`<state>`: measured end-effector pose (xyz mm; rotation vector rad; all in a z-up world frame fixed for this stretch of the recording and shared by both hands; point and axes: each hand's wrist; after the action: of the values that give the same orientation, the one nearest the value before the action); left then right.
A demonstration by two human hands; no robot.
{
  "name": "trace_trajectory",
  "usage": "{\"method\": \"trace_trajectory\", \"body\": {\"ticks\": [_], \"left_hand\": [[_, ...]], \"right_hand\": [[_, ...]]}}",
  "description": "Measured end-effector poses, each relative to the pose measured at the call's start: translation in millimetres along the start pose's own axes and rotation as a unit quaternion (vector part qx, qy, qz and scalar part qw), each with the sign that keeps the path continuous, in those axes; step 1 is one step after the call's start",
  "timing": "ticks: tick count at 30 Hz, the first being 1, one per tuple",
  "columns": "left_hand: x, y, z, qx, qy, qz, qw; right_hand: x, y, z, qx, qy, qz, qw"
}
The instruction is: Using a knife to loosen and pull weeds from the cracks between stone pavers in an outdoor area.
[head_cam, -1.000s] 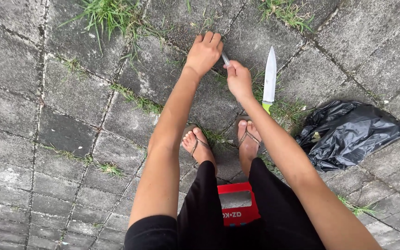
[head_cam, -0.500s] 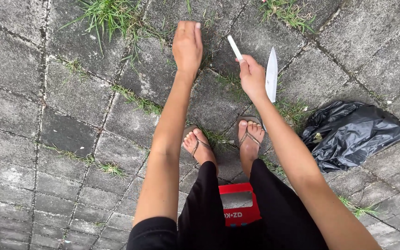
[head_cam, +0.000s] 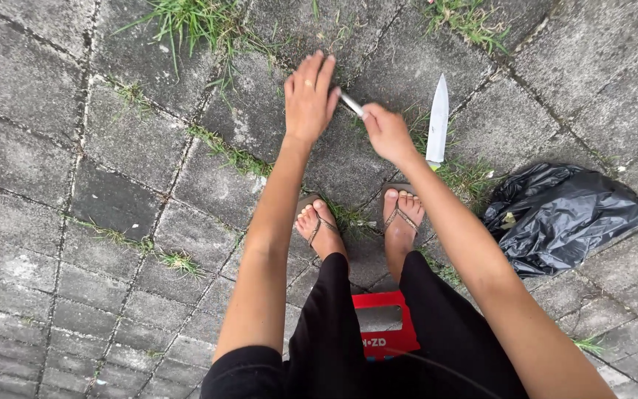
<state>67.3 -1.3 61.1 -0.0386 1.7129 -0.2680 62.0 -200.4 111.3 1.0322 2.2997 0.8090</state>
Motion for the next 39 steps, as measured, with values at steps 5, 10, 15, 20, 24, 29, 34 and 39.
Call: {"method": "trace_trajectory", "body": {"ticks": [5,10,15,20,24,29,34,39], "left_hand": [[-6.2,-23.7,-57.8,0.16,0.122,0.118,0.972],[24.8,-48.6,-100.8,0.194,0.087,0.158,0.964],[29.9,-86.4,-78.8,0.071,0.071,0.094,0.99],[66.9,-101.9,-70.0,0.123,0.031,0.139,0.982],[108.0,-104.3,-78.6,0.162,-0.034,0.096,0.981],[98.2,-101.9,-71.0,0.124,-0.042,0.056,0.99],[34.5,-41.4,-81.4,-0.001,-0.001,-0.027,1.0],[-29.3,56.3,-161.6,-0.155,0.041,0.086,0.983]], "right_hand": [[-16.1,-7.6,-32.8,-0.025,-0.124,0.086,0.988],[-51.2,-2.3,-70.3,-0.051,-0.128,0.061,0.989],[-44.4,-44.5,-78.8,0.005,-0.124,-0.141,0.982],[-40.7,-71.6,-86.3,0.044,-0.127,-0.134,0.982],[-39.8,-104.7,-86.4,0.027,-0.145,-0.103,0.984],[-46.8,-81.7,-82.3,0.016,-0.151,-0.088,0.985],[-33.5,-42.6,-57.8,-0.039,-0.122,-0.102,0.987],[25.0,-14.9,-6.7,-0.141,-0.015,-0.166,0.976]]}}
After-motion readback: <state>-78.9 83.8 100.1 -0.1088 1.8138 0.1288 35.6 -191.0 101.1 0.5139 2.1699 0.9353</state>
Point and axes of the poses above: each hand's wrist, its own z-axis towards the middle knuckle, its own x-axis out of the palm, y = z × x, and after that the axes turned 13 degrees about z, right-handed
